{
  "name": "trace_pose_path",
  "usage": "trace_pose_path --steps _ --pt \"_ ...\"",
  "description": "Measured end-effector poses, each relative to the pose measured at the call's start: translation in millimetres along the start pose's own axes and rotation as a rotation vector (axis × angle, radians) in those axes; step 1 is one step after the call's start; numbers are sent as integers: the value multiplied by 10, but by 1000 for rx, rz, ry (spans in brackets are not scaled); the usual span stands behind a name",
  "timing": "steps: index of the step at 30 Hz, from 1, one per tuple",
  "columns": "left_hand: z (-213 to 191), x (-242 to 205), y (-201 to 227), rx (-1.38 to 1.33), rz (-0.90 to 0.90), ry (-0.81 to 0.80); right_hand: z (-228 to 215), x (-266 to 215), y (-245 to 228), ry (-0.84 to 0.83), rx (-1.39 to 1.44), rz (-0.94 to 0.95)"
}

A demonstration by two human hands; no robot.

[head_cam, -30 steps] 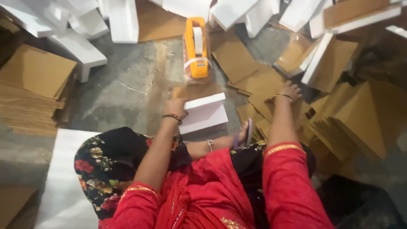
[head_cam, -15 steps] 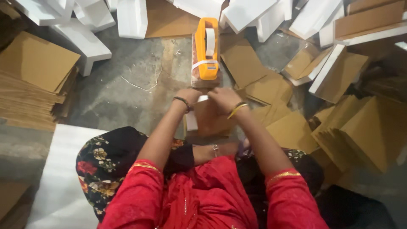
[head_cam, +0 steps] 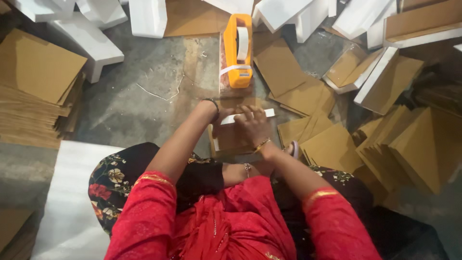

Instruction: The person sits on the floor surrounded by stacks of white foam inserts and brown cardboard pieces. They repeatedly pick up a foam insert and a cardboard piece, fold the cardboard around the foam, and secure the seam with a handheld tape dispenser. The finished boxes are placed into a pile to the right.

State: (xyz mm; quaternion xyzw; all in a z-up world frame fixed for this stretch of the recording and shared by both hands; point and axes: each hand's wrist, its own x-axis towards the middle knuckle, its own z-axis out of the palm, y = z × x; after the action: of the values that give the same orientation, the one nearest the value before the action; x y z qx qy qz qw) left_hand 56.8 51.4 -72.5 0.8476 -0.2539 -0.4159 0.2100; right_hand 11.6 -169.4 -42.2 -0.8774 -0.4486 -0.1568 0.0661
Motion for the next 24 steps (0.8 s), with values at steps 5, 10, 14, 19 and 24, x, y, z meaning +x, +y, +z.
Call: trace_pose_path --steps 5,10,14,19,24 --pt "221 -104 62 -203 -215 74 315 -64 -84 217 187 -13" --pt "495 111 220 -270 -358 374 293 -52 -65 192 252 5" --pt "557 -98 320 -267 -391 552 208 147 214 -21 325 -77" --pt "623 -202 411 -267 -418 666 77 -24 984 21 239 196" --pt "617 -160 389 -261 -429 695 616 -402 1324 -460 575 588"
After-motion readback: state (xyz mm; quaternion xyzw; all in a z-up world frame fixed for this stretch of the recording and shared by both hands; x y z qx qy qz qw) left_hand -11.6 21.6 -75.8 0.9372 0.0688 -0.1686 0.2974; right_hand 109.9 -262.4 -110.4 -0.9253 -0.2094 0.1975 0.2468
